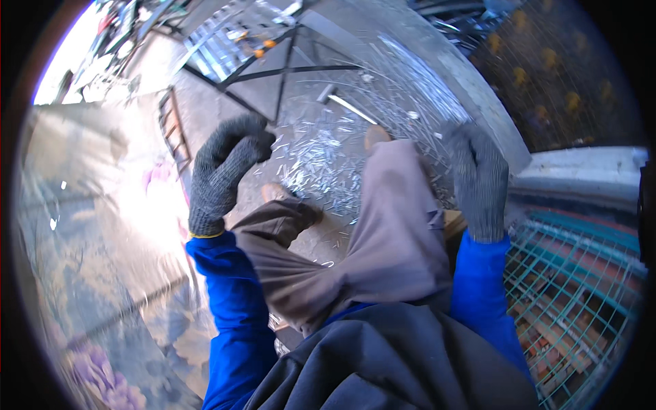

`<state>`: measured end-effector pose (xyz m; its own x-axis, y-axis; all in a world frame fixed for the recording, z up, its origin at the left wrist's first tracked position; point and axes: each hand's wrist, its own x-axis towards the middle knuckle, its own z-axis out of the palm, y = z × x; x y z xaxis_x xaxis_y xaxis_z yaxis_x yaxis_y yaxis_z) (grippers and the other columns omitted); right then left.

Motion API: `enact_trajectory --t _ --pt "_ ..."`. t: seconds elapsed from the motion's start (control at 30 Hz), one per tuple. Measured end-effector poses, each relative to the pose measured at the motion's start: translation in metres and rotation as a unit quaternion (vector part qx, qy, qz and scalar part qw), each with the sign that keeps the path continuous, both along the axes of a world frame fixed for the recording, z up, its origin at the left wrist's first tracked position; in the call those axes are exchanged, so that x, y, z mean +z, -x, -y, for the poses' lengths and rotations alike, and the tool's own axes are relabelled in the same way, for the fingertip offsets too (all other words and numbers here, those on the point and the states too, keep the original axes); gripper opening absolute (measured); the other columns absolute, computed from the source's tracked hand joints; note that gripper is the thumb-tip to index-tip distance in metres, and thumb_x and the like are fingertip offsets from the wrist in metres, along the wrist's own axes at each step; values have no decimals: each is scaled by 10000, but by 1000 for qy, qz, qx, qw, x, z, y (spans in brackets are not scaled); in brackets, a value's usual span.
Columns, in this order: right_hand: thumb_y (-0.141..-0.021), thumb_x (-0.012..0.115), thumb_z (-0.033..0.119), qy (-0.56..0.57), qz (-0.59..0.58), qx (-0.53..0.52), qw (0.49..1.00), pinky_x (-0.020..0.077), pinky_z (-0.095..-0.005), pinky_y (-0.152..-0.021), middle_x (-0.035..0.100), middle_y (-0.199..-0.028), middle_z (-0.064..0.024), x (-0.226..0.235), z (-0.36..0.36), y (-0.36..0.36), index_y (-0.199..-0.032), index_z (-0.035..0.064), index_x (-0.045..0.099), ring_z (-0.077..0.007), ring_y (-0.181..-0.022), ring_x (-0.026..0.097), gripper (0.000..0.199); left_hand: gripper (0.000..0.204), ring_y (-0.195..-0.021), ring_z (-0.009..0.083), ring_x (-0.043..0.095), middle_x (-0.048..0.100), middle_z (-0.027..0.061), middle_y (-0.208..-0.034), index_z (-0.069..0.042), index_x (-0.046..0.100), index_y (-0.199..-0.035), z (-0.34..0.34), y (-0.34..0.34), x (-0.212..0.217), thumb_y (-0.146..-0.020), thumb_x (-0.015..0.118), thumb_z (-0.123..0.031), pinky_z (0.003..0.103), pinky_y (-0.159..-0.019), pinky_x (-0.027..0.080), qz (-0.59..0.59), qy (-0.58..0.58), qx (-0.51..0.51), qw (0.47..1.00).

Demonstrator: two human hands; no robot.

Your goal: Bending and cutting metal rods manually using pliers to shape a structure.

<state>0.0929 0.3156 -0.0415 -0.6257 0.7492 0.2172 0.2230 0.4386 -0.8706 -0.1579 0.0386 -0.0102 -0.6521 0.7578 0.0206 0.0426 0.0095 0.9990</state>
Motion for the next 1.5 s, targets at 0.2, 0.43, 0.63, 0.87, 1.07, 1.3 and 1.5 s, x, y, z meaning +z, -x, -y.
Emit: enact_trajectory --t 0.2,0.43,0.63,0.87,1.07,1.3,1.5 --pt "-1036 595 283 -7 339 -50 939 516 -406 -800 693 -939 -180 -195 -119 -34 -1142 24 693 -266 -852 655 297 338 -1011 132 645 716 44 -1103 -25 664 -1264 -30 57 -116 -1017 674 -256 303 -876 525 1 309 14 951" --pt "-1001 593 343 -168 290 -13 942 514 -456 -929 712 -1117 -238 -328 -213 -45 -1229 83 680 -384 -1058 676 357 411 -1039 301 721 731 199 -1146 -49 654 -1286 -48 68 -148 -979 678 -320 399 -896 554 -116 430 -135 885" --pt "-980 521 367 -75 450 -99 884 499 -496 -972 676 -1198 -238 -332 -306 40 -1172 94 695 -432 -1149 624 377 386 -984 314 724 726 195 -1086 -56 657 -1273 -64 66 -135 -988 660 -315 411 -856 560 -124 375 -93 914" --pt "-959 559 273 -46 474 67 877 488 -511 -1014 647 -1260 -264 -443 -124 128 -1330 70 591 -474 -1197 601 424 386 -995 359 705 710 196 -1097 -59 664 -1266 -58 65 -141 -979 656 -317 430 -865 549 -107 421 -97 896" --pt "-917 591 140 -8 443 -7 897 510 -506 -993 643 -1277 -264 -438 -88 136 -1378 73 571 -469 -1178 617 466 386 -1011 355 708 708 203 -1120 -27 664 -1253 -67 65 -140 -974 662 -294 419 -869 551 -131 402 -100 901" --pt "-899 634 183 47 413 144 898 543 -448 -928 742 -1061 -195 -430 -164 113 -1095 68 740 -376 -1019 700 251 376 -1058 338 711 709 196 -1182 -12 658 -1252 -77 59 -140 -962 685 -249 400 -890 556 -97 399 -109 905" --pt "-929 633 142 87 288 70 951 550 -394 -910 757 -1060 -139 -438 -202 91 -1120 79 732 -298 -988 715 224 352 -1064 326 716 724 192 -1147 -22 664 -1252 -79 61 -142 -975 678 -237 397 -908 549 -96 431 -106 891"
